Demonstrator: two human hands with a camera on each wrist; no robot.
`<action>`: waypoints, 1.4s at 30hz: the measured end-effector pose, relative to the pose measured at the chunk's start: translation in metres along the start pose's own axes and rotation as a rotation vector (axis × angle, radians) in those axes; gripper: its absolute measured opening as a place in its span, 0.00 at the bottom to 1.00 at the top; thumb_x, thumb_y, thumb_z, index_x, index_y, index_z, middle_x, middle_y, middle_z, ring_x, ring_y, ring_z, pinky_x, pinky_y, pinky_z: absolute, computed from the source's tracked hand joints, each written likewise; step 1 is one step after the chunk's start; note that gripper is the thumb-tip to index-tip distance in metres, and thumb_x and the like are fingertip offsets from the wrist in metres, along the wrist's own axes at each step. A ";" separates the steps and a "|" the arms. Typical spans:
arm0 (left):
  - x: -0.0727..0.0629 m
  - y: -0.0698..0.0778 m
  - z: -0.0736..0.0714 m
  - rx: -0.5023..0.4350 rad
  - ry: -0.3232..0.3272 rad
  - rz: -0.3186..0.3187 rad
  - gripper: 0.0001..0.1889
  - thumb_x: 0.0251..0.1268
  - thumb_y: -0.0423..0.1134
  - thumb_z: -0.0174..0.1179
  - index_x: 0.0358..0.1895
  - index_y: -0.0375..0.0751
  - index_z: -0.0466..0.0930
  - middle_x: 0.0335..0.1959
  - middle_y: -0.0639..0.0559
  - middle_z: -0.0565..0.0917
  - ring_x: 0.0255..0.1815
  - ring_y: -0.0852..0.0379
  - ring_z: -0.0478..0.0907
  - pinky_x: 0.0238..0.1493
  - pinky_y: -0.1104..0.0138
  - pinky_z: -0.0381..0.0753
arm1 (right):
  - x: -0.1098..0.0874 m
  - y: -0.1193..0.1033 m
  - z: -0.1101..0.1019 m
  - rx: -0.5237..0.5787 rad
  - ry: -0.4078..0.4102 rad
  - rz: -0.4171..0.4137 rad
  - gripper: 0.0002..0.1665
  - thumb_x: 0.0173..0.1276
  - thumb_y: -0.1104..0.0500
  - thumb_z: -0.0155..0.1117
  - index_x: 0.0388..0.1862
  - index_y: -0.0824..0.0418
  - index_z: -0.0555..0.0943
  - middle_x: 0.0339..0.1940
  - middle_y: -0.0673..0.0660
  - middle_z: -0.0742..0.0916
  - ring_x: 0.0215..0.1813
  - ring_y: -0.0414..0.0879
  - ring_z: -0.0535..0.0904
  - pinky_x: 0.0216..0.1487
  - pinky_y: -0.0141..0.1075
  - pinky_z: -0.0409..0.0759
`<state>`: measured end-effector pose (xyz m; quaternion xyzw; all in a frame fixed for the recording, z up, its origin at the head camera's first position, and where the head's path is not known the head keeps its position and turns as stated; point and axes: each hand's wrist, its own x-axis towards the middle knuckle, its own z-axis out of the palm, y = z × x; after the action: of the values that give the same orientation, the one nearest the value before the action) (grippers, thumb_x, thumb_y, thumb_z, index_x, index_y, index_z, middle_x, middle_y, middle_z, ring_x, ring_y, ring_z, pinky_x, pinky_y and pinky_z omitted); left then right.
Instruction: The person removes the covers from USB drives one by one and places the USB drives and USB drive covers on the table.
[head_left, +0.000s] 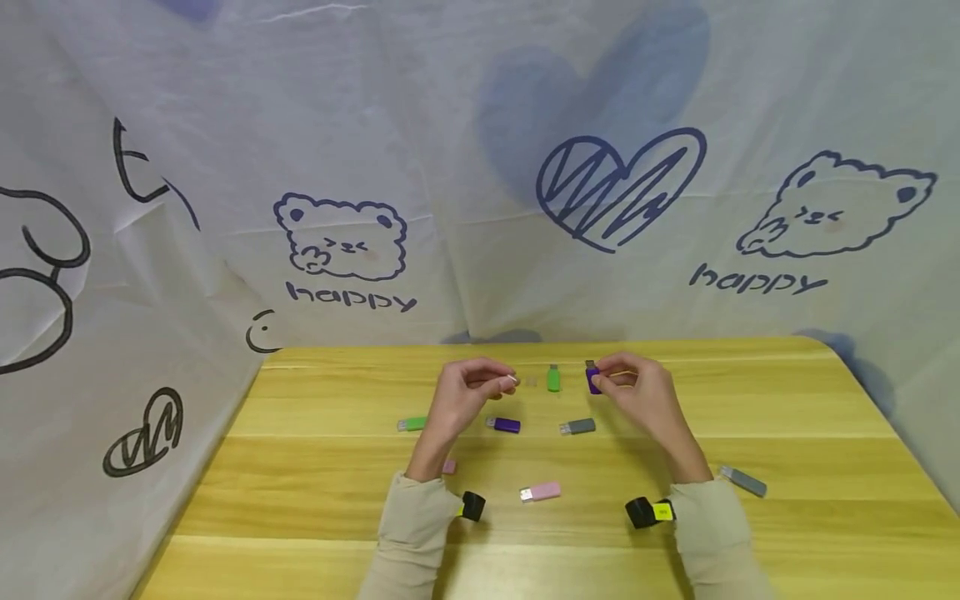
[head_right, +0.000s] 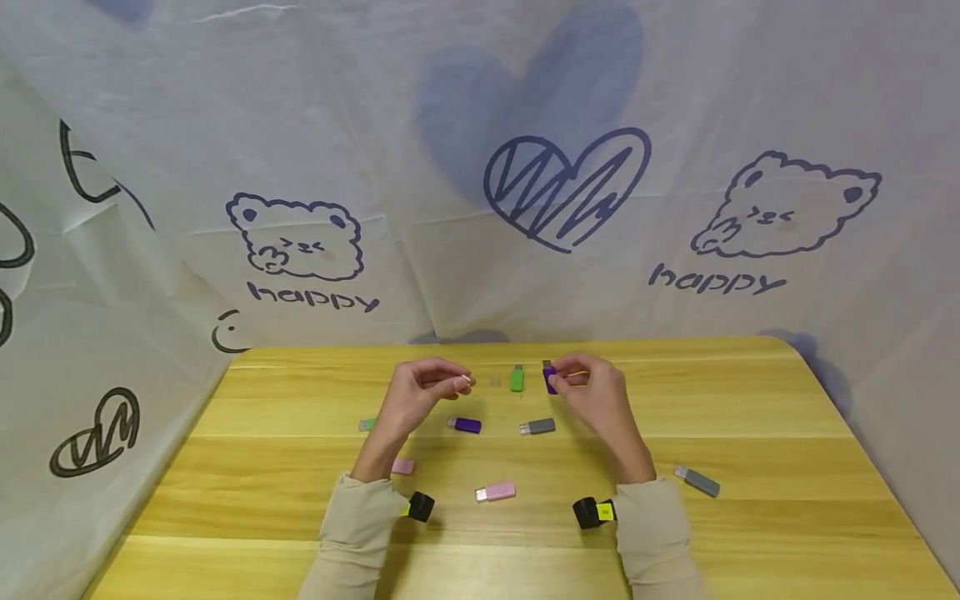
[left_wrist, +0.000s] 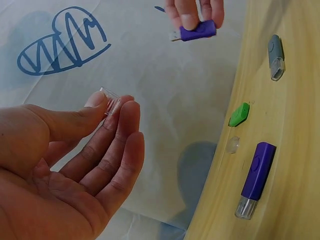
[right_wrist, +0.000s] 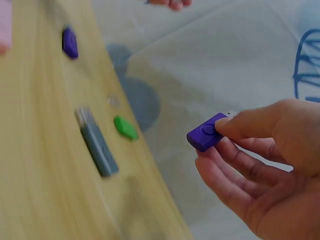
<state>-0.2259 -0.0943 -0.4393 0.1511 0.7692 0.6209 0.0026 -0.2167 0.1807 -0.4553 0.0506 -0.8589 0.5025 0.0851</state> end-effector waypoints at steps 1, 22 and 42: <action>0.000 -0.001 0.000 0.006 -0.002 0.003 0.05 0.69 0.26 0.64 0.43 0.30 0.88 0.39 0.40 0.90 0.38 0.47 0.89 0.43 0.63 0.87 | 0.003 0.004 -0.002 -0.020 0.005 0.004 0.09 0.68 0.67 0.72 0.46 0.69 0.86 0.42 0.65 0.89 0.43 0.59 0.89 0.38 0.27 0.83; 0.001 -0.008 0.000 0.008 -0.017 -0.008 0.05 0.69 0.29 0.66 0.43 0.30 0.88 0.40 0.37 0.89 0.40 0.42 0.88 0.46 0.56 0.88 | 0.045 0.042 -0.005 -0.175 -0.067 0.286 0.12 0.67 0.63 0.73 0.42 0.74 0.87 0.35 0.66 0.90 0.30 0.53 0.88 0.28 0.33 0.84; 0.003 -0.007 0.008 0.042 -0.053 -0.046 0.04 0.69 0.29 0.66 0.42 0.33 0.89 0.38 0.43 0.90 0.40 0.42 0.87 0.48 0.48 0.86 | 0.026 0.027 -0.018 -0.278 0.010 0.175 0.13 0.70 0.59 0.67 0.44 0.70 0.86 0.40 0.66 0.89 0.42 0.60 0.85 0.45 0.52 0.83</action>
<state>-0.2285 -0.0872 -0.4477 0.1497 0.7850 0.6001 0.0342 -0.2448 0.2100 -0.4648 -0.0391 -0.9209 0.3845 0.0513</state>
